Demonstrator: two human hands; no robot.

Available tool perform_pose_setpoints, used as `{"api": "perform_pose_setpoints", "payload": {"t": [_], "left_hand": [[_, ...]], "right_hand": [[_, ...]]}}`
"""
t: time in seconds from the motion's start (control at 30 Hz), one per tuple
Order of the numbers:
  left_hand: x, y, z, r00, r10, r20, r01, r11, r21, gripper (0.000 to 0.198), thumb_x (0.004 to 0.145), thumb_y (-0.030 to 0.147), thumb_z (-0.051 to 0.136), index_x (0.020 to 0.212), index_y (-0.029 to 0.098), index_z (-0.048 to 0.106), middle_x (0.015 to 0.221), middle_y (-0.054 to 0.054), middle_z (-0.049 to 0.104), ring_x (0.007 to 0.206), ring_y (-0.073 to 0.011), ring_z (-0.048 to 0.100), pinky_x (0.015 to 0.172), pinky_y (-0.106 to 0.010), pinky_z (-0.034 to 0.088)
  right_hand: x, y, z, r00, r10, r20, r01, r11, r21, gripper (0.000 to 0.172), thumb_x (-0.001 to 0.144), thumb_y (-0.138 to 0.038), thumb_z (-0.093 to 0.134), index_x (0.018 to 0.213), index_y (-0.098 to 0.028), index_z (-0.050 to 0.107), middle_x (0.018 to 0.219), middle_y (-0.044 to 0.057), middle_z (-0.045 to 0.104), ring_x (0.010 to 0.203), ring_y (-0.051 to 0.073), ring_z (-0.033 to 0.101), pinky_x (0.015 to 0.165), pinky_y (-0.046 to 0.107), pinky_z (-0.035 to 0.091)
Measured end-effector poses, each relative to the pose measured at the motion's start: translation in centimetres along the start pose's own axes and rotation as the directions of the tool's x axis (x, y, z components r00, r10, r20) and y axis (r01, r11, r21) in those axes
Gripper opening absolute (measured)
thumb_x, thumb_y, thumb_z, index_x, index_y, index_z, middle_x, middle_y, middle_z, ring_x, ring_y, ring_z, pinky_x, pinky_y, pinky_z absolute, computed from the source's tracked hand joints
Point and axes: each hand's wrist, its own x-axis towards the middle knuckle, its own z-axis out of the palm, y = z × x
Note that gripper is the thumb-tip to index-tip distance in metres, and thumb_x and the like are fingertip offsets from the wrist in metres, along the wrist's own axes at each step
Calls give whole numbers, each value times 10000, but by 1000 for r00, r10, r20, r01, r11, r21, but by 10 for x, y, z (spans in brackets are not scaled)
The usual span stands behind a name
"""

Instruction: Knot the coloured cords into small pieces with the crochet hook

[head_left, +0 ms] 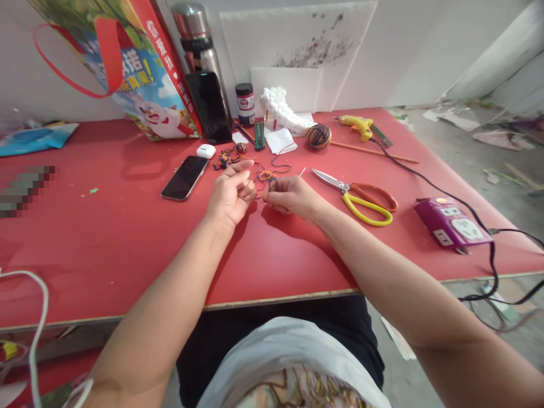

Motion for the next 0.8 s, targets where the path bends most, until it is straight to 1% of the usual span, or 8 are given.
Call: {"api": "perform_pose_setpoints", "payload": {"t": [0.17,0.3,0.5,0.7,0.8], "left_hand": [[-1,1,0,1000,-4,10,4,1000,-18,263,893,-31,538,802,164,689,436,119,234,377,-55,256,439,-180,250],[1,3,-4,998,-33,50,34,999,-36,315,926,-29,487,800,161,704,432,108,239,376,-54,260,436,-179,248],[3,4,-5,997,-48,59,50,998,-34,289,924,-23,519,809,173,697,460,109,227,386,-46,245,447,-179,245],[4,2,-5,997,-79,4,79,996,-33,281,911,-24,523,796,181,678,456,113,219,375,-50,235,438,-181,232],[4,2,-7,996,-78,39,79,996,-44,278,922,-16,525,810,175,694,456,114,224,379,-55,239,438,-182,238]], "right_hand": [[-2,-1,0,1000,-11,5,11,1000,3,249,807,-182,768,631,-189,592,417,-63,496,381,57,375,391,194,233],[-1,1,-1,1000,-9,12,9,1000,7,288,790,-248,836,644,-186,596,445,-56,515,396,58,391,396,197,237],[1,5,-2,1000,7,20,-8,1000,25,369,784,-337,895,661,-194,578,493,-49,544,406,53,388,400,200,248],[1,6,2,1000,21,2,-21,1000,22,332,781,-244,858,629,-192,566,500,-37,557,400,52,397,394,190,238],[0,5,2,1000,22,4,-22,999,37,325,756,-232,849,614,-195,560,487,-35,551,397,55,400,392,192,237]]}}
